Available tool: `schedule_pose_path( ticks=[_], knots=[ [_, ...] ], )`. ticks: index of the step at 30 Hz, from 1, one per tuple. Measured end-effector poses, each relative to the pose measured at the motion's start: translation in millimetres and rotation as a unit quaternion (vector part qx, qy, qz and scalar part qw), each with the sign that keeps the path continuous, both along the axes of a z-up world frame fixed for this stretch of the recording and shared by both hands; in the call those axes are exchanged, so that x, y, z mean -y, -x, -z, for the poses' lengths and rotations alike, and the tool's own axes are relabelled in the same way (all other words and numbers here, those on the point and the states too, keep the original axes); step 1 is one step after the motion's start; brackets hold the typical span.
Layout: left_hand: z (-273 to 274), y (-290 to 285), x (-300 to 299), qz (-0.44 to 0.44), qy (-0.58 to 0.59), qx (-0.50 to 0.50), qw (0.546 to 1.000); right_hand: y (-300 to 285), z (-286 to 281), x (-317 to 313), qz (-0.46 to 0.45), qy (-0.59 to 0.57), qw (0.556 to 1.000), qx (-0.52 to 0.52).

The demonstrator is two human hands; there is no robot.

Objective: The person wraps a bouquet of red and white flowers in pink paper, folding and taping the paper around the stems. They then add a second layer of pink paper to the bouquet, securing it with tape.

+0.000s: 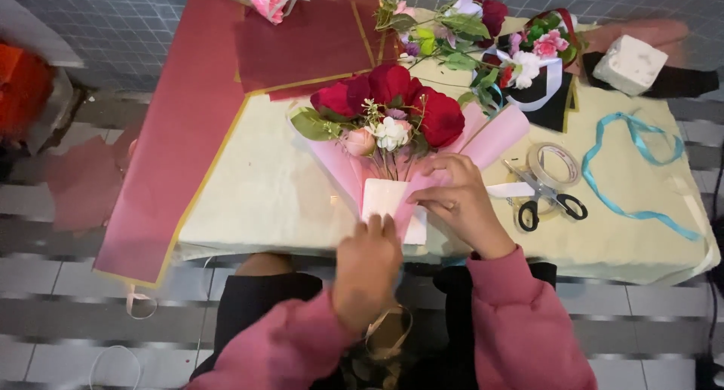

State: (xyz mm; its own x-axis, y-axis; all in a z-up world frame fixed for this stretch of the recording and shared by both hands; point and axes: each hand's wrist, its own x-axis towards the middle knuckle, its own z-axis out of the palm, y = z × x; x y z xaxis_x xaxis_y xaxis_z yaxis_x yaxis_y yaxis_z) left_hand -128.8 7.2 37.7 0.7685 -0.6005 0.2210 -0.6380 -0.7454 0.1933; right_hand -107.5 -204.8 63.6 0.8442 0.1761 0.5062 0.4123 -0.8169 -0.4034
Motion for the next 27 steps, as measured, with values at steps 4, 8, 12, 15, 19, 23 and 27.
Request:
schedule_pose_path(
  ticks=[4,8,12,15,19,23,27],
  knots=[
    [1.6,38.2,11.3,-0.088,-0.13,0.143,0.977,-1.6,-12.2,-8.6,-0.061,-0.036,0.997,0.006],
    [-20.6,45.4,8.0,-0.106,-0.084,0.173,0.976,-4.5,-9.9,-12.2,-0.082,-0.042,0.996,0.005],
    [-26.0,57.5,-2.3,-0.072,-0.073,0.179,0.979,-7.3,-5.2,-11.0,-0.076,-0.023,0.997,0.008],
    [-8.9,61.9,-4.9,-0.027,-0.044,0.152,0.987,-6.0,-3.4,-12.3,-0.079,-0.029,0.996,0.001],
    [2.9,60.6,-5.1,0.002,-0.004,0.139,0.99,-0.7,-16.7,-12.1,-0.06,-0.023,0.997,-0.044],
    [11.9,59.1,-10.7,0.026,0.011,0.078,0.997,9.1,-27.4,-8.3,0.016,-0.076,0.989,-0.128],
    [7.0,58.1,-14.2,0.032,-0.02,0.068,0.997,11.0,-29.1,-12.1,0.04,-0.115,0.981,-0.152]
  ],
)
